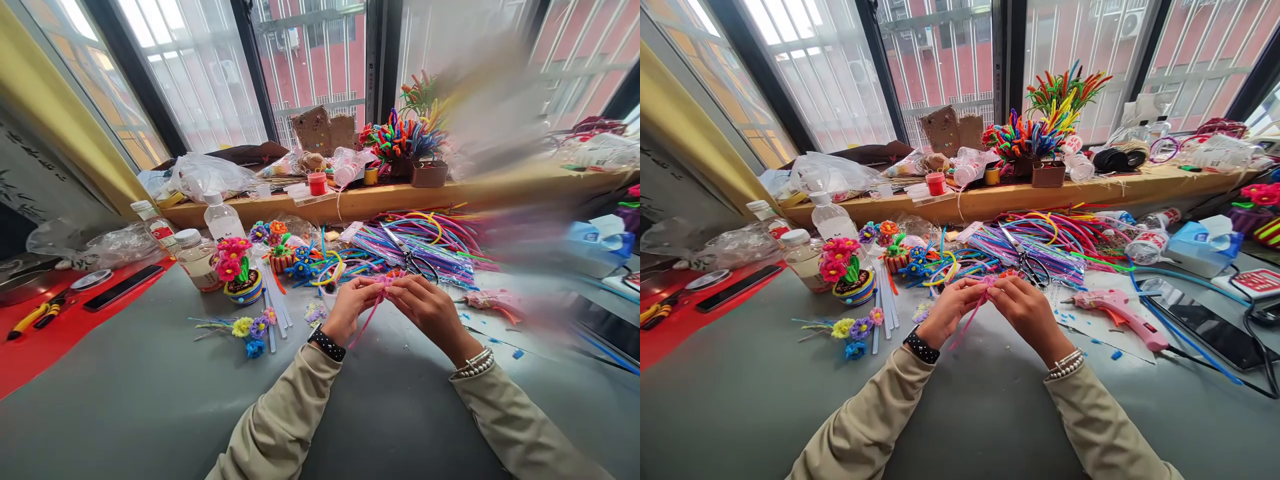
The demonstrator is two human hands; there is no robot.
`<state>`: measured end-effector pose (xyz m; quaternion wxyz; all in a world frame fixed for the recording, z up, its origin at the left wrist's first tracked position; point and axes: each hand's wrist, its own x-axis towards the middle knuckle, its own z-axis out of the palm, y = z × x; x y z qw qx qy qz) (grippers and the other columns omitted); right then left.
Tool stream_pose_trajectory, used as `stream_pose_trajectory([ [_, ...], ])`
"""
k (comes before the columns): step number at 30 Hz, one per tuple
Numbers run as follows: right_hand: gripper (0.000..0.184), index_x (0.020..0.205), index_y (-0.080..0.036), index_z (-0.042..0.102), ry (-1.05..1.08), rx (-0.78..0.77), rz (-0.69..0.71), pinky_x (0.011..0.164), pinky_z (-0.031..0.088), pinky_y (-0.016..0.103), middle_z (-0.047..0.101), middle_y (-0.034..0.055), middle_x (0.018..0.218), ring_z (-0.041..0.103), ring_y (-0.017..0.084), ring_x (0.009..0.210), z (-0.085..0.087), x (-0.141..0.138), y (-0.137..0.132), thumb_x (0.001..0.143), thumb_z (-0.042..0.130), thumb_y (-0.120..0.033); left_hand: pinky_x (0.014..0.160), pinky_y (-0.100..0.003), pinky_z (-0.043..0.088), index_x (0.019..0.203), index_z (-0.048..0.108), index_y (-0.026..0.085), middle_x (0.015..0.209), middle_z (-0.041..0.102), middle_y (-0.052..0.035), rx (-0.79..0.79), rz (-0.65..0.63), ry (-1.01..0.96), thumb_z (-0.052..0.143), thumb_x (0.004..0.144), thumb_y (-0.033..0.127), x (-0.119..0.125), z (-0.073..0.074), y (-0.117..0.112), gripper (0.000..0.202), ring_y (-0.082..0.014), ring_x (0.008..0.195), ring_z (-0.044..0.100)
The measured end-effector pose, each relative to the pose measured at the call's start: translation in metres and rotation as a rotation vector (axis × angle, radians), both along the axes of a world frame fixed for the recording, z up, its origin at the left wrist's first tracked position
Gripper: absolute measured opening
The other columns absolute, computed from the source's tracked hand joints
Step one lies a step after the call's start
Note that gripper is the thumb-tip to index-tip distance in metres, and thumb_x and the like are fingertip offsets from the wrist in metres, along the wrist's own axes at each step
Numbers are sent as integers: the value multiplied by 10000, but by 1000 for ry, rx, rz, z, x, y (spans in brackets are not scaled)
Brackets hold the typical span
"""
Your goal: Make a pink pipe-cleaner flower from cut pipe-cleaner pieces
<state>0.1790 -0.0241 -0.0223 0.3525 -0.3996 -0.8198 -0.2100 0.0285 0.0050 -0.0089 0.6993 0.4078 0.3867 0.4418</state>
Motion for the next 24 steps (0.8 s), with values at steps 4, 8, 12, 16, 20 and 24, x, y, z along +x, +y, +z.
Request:
stream_pose_trajectory([
  [4,154,862,-190,612,7,16,4,748,456,291,638,45,822,541,162,785,1,-1,0,811,468,-175,685,-232,414,650,546,113,632,581,10,23,23,16,690,551,184,2,-1,-1,189,-65,597,545],
  [8,139,849,-190,610,39,0,14,721,459,296,629,49,805,523,171,778,1,0,1,808,477,-191,613,-213,399,606,553,108,578,562,13,105,40,103,692,537,201,5,-4,-1,180,-65,568,517],
  [12,108,808,-193,604,174,-59,51,702,460,314,619,53,784,506,184,772,0,1,4,796,499,-212,543,-198,373,573,563,105,547,547,13,246,72,212,697,527,214,6,-4,-1,178,-60,529,480],
  [16,116,806,-200,587,425,-209,49,672,469,319,598,61,812,513,193,798,0,0,5,772,529,-294,590,-213,409,635,588,104,594,571,-2,241,95,166,676,564,247,6,-1,-1,182,-74,569,515],
  [20,239,830,-183,587,709,-464,3,586,474,274,591,77,861,545,178,768,1,-1,6,786,471,-387,654,-241,435,678,589,100,658,596,-25,194,139,112,676,566,260,7,0,-2,214,-92,623,547],
  [24,320,801,-162,622,819,-711,42,512,442,243,626,77,832,563,173,711,0,-2,6,743,494,-449,637,-241,431,673,587,106,650,591,-26,264,146,182,674,565,278,8,-2,-2,221,-96,614,543],
])
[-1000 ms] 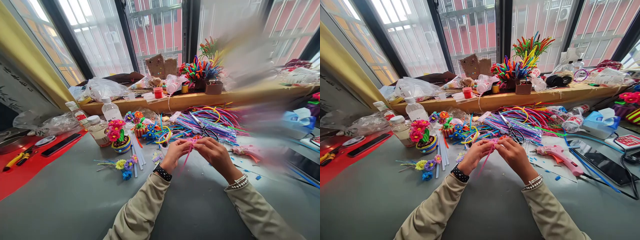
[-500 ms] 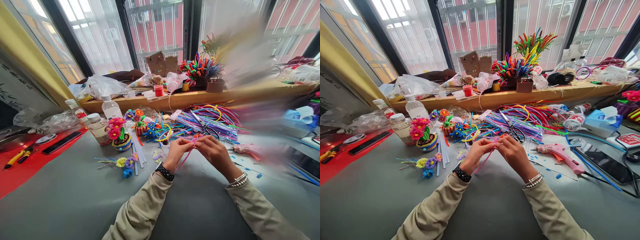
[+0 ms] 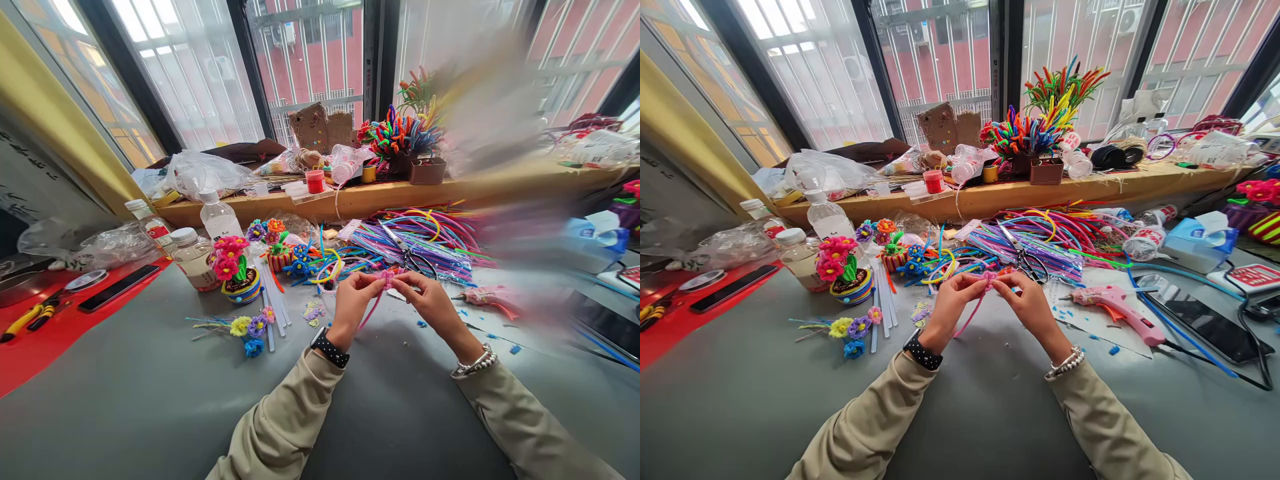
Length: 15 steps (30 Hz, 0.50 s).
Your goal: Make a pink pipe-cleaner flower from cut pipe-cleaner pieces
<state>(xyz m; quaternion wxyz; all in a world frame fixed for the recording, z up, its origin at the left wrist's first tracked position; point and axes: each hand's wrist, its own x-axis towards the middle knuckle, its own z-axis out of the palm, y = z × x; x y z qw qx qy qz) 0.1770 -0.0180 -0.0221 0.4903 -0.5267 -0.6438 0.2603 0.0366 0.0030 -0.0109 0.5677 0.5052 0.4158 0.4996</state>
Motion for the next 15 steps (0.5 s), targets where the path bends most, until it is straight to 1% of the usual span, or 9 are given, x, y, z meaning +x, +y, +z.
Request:
stream_pose_trajectory([
  [3,346,778,-152,640,33,-59,-5,487,413,239,647,73,780,563,173,673,-1,-1,0,707,522,-470,607,-236,422,657,586,115,637,590,-26,91,23,137,657,583,297,0,0,-1,209,-103,604,538],
  [6,341,743,-147,652,32,-88,-45,480,395,238,645,60,689,550,159,614,-1,-3,0,698,529,-461,582,-231,416,644,576,125,629,597,-27,163,42,260,630,612,306,0,0,-3,191,-109,592,540],
  [8,330,736,-144,657,29,-109,-44,481,393,239,637,51,652,533,146,573,-1,-4,-1,699,530,-447,576,-228,416,647,573,134,636,602,-25,213,60,326,606,636,309,0,-1,-4,179,-110,593,545],
  [11,304,734,-140,658,24,-141,-42,484,401,241,635,46,635,525,137,540,-1,-5,-1,704,528,-413,565,-223,416,650,568,148,636,600,-15,291,91,423,564,674,308,0,-4,-5,162,-107,592,545],
  [15,238,713,-147,659,-39,-129,-94,503,410,247,643,45,627,558,152,561,-2,-9,-2,711,530,-347,581,-234,419,643,541,164,640,596,-7,419,131,581,533,699,258,3,-9,-6,110,-109,594,543],
])
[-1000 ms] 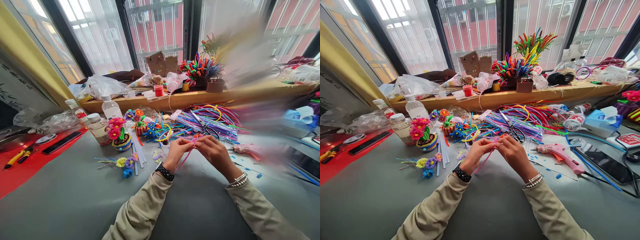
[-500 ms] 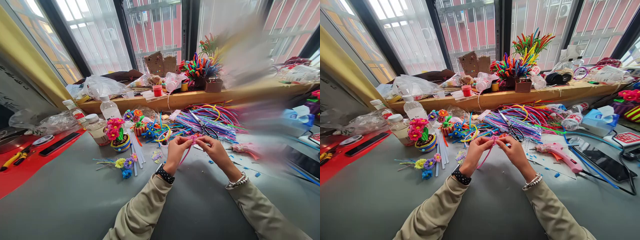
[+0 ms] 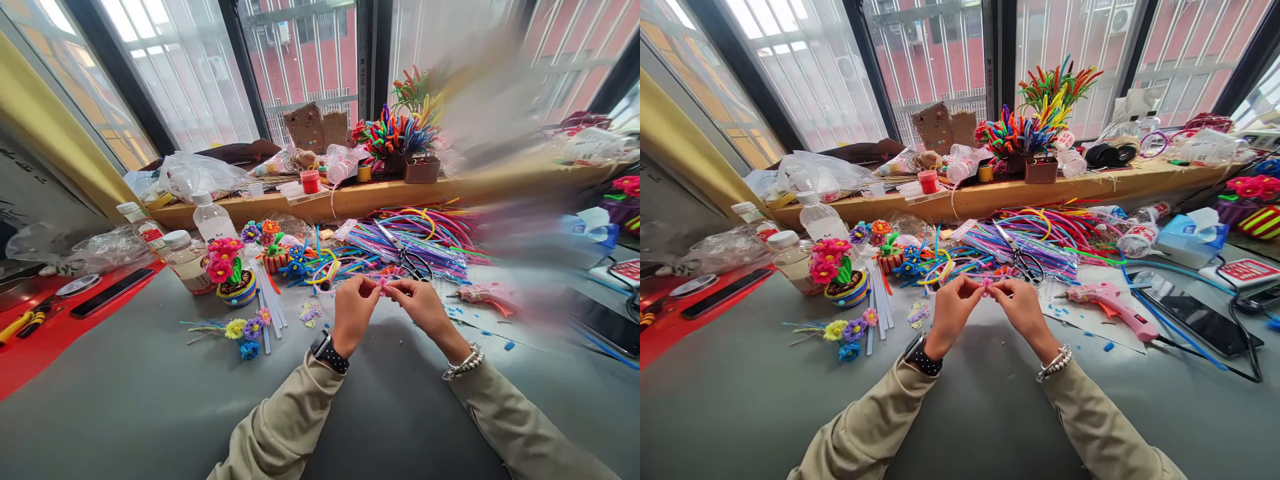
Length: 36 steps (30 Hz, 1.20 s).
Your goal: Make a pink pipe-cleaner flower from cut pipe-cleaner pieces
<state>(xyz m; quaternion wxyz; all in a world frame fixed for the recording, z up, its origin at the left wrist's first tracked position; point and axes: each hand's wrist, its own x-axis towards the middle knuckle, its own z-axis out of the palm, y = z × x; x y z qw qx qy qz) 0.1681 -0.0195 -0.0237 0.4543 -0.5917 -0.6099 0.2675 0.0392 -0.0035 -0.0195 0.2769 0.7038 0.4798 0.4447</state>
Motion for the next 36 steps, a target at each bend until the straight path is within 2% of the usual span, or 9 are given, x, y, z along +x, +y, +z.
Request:
stream_pose_trajectory([
  [4,219,702,-153,653,-64,59,-64,532,423,263,652,53,645,572,164,565,-3,-8,-2,728,516,-322,614,-270,414,649,522,170,666,592,-23,159,53,199,492,725,210,1,-3,-1,91,-132,629,545],
  [6,225,708,-152,649,-69,93,-79,556,433,275,655,61,676,576,169,583,-6,-10,-2,734,512,-329,621,-275,414,653,522,171,671,589,-26,191,62,228,489,727,205,1,-3,0,88,-135,637,546],
  [8,250,736,-149,644,-19,103,-54,569,449,279,655,68,719,580,167,596,-8,-9,0,742,502,-356,614,-263,422,662,530,171,670,591,-22,153,48,152,501,725,224,-1,-2,1,87,-126,626,549],
  [13,303,854,-155,626,131,95,60,602,480,275,643,84,872,595,182,743,-8,1,8,745,494,-405,577,-240,434,679,554,155,646,595,-18,-90,-46,-143,562,683,320,-6,2,5,165,-116,600,558],
  [19,296,790,-159,645,70,86,79,637,483,303,661,79,794,610,192,719,-3,6,5,718,527,-421,578,-238,436,685,549,137,647,582,-12,-285,-128,-314,641,596,309,-6,1,8,215,-111,602,553],
  [23,288,776,-174,649,16,92,105,607,480,291,669,65,785,614,188,686,-1,9,5,712,534,-430,601,-241,443,701,531,134,679,563,-13,-306,-101,-366,691,532,275,-5,-2,11,273,-109,636,543],
  [27,236,780,-184,647,-55,128,107,613,471,288,670,54,757,610,185,682,-1,9,3,731,533,-384,595,-240,444,724,505,141,678,541,-1,-296,-74,-369,694,527,277,-5,-5,10,305,-101,629,529],
  [33,188,778,-172,619,-317,359,4,644,448,314,627,63,731,570,190,696,-4,-3,-4,792,468,-282,564,-215,421,710,448,157,640,517,23,-237,-36,-341,657,573,271,-3,-6,8,274,-80,586,507],
  [36,189,836,-164,599,-358,446,-10,657,455,315,600,74,783,557,181,707,-7,-6,-4,813,433,-252,562,-217,422,718,431,163,623,517,29,-220,-30,-332,652,579,259,-2,-5,8,278,-83,579,515],
])
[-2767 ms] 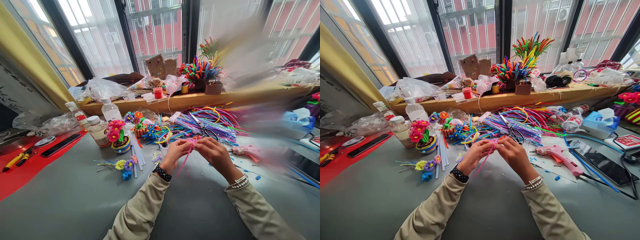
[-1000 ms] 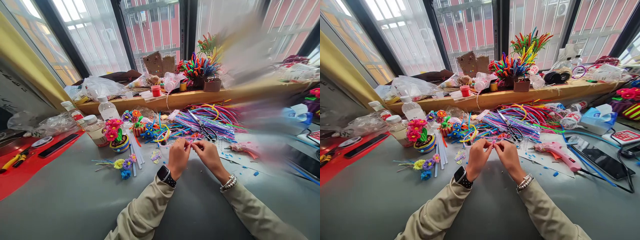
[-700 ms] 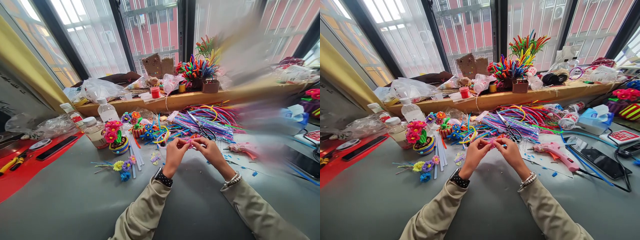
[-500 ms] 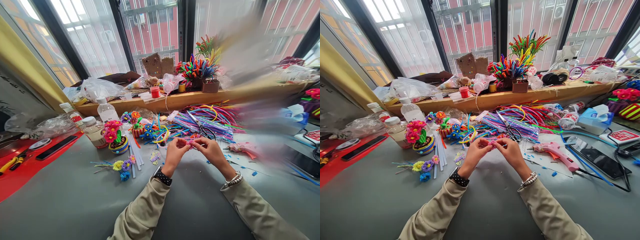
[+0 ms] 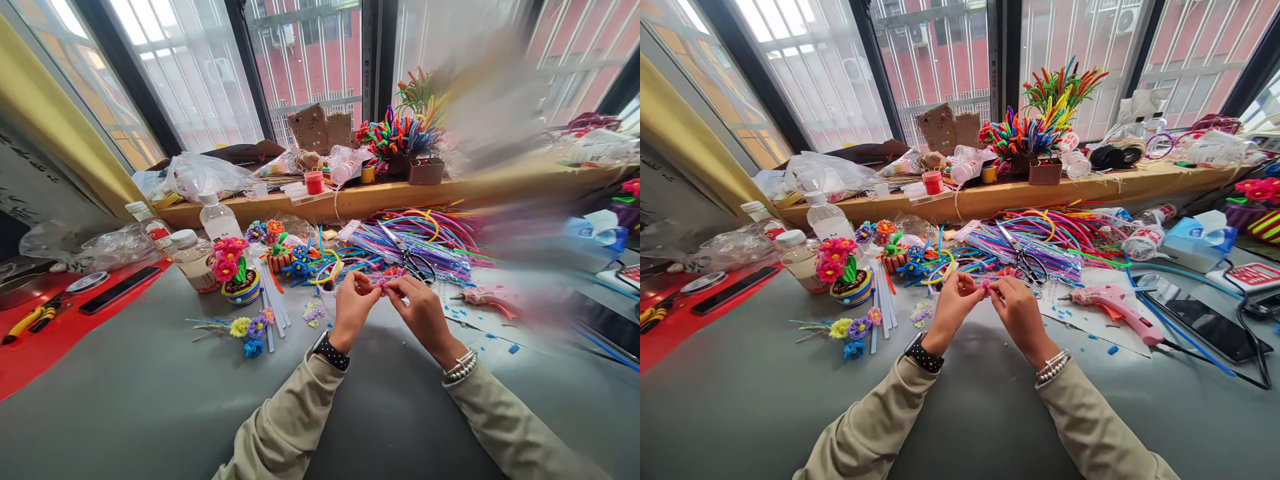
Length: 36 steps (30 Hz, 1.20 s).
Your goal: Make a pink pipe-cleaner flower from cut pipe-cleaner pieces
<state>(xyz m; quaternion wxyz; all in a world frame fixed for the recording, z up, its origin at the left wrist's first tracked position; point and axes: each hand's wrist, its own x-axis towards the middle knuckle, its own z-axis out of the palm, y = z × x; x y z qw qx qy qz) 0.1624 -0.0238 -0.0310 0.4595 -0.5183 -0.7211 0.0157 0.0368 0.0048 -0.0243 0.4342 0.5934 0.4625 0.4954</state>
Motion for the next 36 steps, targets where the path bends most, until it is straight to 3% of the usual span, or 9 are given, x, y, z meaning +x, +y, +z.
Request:
stream_pose_trajectory([
  [5,271,1065,-201,527,-16,16,73,690,477,323,566,83,937,553,187,805,-3,5,5,815,433,-247,584,-243,437,738,425,171,642,554,10,44,-30,80,635,597,229,-3,4,-1,260,-106,600,555],
  [11,179,876,-190,593,-164,92,77,709,458,339,599,72,797,543,198,779,-4,5,6,815,425,-187,567,-239,432,722,418,174,619,560,13,36,-42,91,631,579,192,-4,6,-2,257,-113,591,562],
  [20,198,845,-161,601,-191,132,-22,691,441,328,608,82,753,543,199,746,-5,-4,0,819,406,-186,557,-232,425,707,412,172,624,533,18,19,1,120,618,576,182,-3,3,0,245,-104,581,533],
  [22,184,837,-171,599,-112,76,-18,674,442,319,612,72,758,549,191,732,-4,-5,-1,813,419,-203,588,-251,439,736,438,171,661,549,6,70,3,153,609,595,181,-3,4,-1,222,-116,614,548],
  [25,169,831,-179,597,84,-31,-34,632,449,303,624,61,781,559,170,679,-1,-2,-1,797,454,-262,728,-303,435,799,510,175,781,588,-29,278,63,218,595,632,179,-4,11,-5,187,-151,769,562],
  [27,188,819,-174,597,276,-105,-73,602,453,295,635,60,771,571,165,645,1,2,1,768,496,-324,802,-312,410,826,557,185,855,605,-44,426,82,222,571,676,201,-5,18,-10,151,-163,859,550],
  [29,244,808,-163,593,501,-182,-99,562,452,287,641,60,723,583,168,620,1,7,4,726,538,-386,778,-285,427,810,591,195,846,620,-42,491,32,174,533,722,234,-6,25,-16,113,-155,835,562],
  [32,302,785,-146,586,790,-251,-81,495,427,265,635,51,640,582,165,584,1,12,9,666,592,-423,713,-258,454,745,618,196,771,632,-37,473,-79,137,515,743,277,-5,29,-22,130,-142,745,579],
  [36,283,745,-142,586,960,-284,31,467,406,242,623,36,620,564,140,564,1,10,10,627,640,-394,685,-270,478,806,615,169,817,634,-64,283,-111,128,579,690,330,0,23,-20,202,-152,728,594],
])
